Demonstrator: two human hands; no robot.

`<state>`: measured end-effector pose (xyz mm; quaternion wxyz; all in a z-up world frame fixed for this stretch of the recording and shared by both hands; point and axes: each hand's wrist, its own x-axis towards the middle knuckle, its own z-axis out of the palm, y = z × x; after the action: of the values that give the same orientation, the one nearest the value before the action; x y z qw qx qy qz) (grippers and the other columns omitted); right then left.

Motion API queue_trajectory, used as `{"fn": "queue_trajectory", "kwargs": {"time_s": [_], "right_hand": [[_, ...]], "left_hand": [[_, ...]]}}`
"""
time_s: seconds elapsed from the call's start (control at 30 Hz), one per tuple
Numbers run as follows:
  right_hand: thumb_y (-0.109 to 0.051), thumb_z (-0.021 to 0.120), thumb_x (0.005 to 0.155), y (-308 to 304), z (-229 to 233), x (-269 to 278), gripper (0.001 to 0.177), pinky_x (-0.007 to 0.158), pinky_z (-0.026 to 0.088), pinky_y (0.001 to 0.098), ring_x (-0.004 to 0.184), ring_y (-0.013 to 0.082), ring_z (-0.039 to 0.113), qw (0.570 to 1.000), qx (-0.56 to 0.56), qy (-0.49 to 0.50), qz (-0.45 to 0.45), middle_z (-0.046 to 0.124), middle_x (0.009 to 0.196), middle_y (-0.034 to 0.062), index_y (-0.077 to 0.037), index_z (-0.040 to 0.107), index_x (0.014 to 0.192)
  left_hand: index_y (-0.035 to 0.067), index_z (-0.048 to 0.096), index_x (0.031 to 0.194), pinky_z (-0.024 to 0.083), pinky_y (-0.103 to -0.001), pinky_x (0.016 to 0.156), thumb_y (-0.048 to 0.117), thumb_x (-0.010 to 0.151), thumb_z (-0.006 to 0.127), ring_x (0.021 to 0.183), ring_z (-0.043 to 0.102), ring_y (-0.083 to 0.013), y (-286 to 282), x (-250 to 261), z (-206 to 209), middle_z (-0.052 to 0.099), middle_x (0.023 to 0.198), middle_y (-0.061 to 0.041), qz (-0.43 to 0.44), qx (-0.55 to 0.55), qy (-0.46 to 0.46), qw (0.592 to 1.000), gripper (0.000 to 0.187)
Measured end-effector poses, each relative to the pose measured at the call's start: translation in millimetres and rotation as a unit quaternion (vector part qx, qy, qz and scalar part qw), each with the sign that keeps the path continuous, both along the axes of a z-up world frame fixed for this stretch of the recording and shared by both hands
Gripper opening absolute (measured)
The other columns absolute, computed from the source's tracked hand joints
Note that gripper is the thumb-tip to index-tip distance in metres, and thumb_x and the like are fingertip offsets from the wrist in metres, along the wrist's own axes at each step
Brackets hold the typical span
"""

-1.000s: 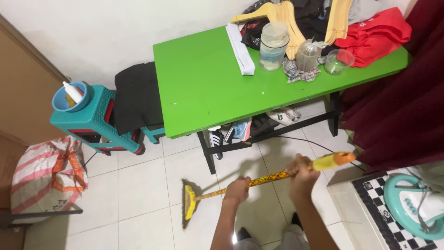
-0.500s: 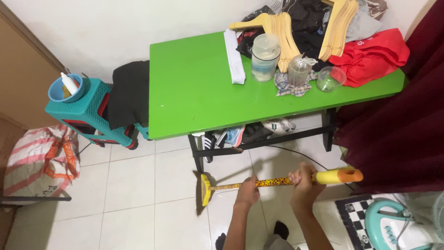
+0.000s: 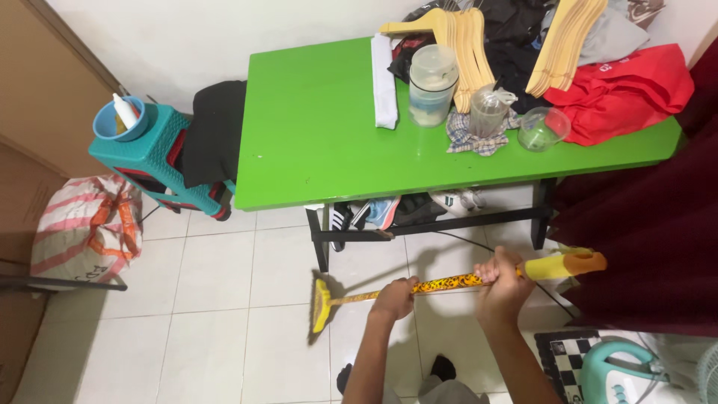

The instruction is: The person sweeps the floor using a broom, moving the broom head across the tiles and around the legs of a table and a stool.

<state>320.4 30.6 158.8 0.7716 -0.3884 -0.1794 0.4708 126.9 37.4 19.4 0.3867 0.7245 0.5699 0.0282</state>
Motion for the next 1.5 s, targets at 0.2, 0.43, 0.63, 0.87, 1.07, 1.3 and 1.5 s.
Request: {"fn": "queue_trajectory", "kwargs": {"time_s": [0.2, 0.43, 0.63, 0.87, 1.07, 1.3, 1.5], "right_hand": [[-0.001, 0.056, 0.097, -5, -18, -17, 0.033, 0.06, 0.043, 0.0339, 0.051, 0.0127, 0.039, 0.996, -0.087, -0.016, 0.022, 0.04, 0.059, 0.001, -0.011, 0.041, 0.07], [-0.003, 0.056, 0.101, -22, -14, -19, 0.037, 0.064, 0.046, 0.0335, 0.054, 0.0104, 0.037, 0.996, -0.059, -0.046, 0.051, 0.038, 0.06, -0.0011, -0.011, 0.039, 0.069], [-0.005, 0.056, 0.098, -20, 3, 35, 0.031, 0.062, 0.045, 0.0328, 0.052, 0.0094, 0.035, 0.995, -0.054, -0.077, -0.031, 0.036, 0.059, -0.0022, -0.013, 0.039, 0.073], [-0.006, 0.062, 0.099, 15, 0, 100, 0.026, 0.054, 0.039, 0.0302, 0.048, 0.0091, 0.036, 0.996, -0.009, -0.043, -0.082, 0.039, 0.057, -0.0034, -0.011, 0.048, 0.078], [-0.003, 0.062, 0.096, 34, -25, 86, 0.019, 0.052, 0.041, 0.0305, 0.046, 0.0111, 0.04, 0.998, -0.009, -0.011, -0.057, 0.04, 0.055, -0.0017, -0.011, 0.052, 0.081], [-0.001, 0.057, 0.099, 16, -31, 47, 0.039, 0.054, 0.039, 0.031, 0.049, 0.0114, 0.035, 0.999, -0.021, -0.036, -0.018, 0.037, 0.058, 0.0006, -0.009, 0.038, 0.067], [-0.003, 0.057, 0.096, 4, 3, 71, 0.029, 0.056, 0.043, 0.0295, 0.049, 0.0095, 0.037, 0.994, -0.066, -0.066, -0.065, 0.039, 0.057, -0.0017, -0.011, 0.043, 0.072]], "left_hand": [[0.014, 0.063, 0.117, 0.052, -0.05, 0.091, -0.003, 0.085, 0.05, 0.105, 0.065, -0.0397, -10, -23, -27, 0.065, 0.114, -0.017, 0.017, -0.023, 0.025, 0.999, 0.039], [0.007, 0.062, 0.101, 0.053, -0.051, 0.087, 0.003, 0.083, 0.059, 0.098, 0.065, -0.0428, -28, 8, -56, 0.07, 0.101, -0.021, 0.142, 0.047, -0.06, 0.987, 0.018], [0.006, 0.065, 0.102, 0.052, -0.053, 0.087, 0.0, 0.081, 0.057, 0.098, 0.064, -0.0449, -8, 77, -27, 0.071, 0.102, -0.022, 0.127, 0.06, -0.141, 0.98, 0.023], [0.01, 0.068, 0.117, 0.054, -0.049, 0.094, 0.008, 0.082, 0.061, 0.103, 0.067, -0.0413, 20, 119, -19, 0.072, 0.111, -0.02, 0.053, 0.087, -0.123, 0.987, 0.036], [0.015, 0.067, 0.118, 0.053, -0.05, 0.093, 0.01, 0.081, 0.062, 0.103, 0.067, -0.0395, 30, 88, -34, 0.072, 0.109, -0.018, 0.035, 0.055, -0.038, 0.997, 0.038], [0.011, 0.065, 0.104, 0.054, -0.05, 0.09, 0.009, 0.087, 0.061, 0.102, 0.065, -0.04, 17, 63, -72, 0.068, 0.109, -0.017, 0.061, 0.037, 0.005, 0.997, 0.017], [0.011, 0.068, 0.101, 0.055, -0.049, 0.09, 0.011, 0.087, 0.063, 0.104, 0.066, -0.0385, 26, 116, -60, 0.069, 0.109, -0.017, 0.036, 0.06, -0.004, 0.998, 0.015]]}}
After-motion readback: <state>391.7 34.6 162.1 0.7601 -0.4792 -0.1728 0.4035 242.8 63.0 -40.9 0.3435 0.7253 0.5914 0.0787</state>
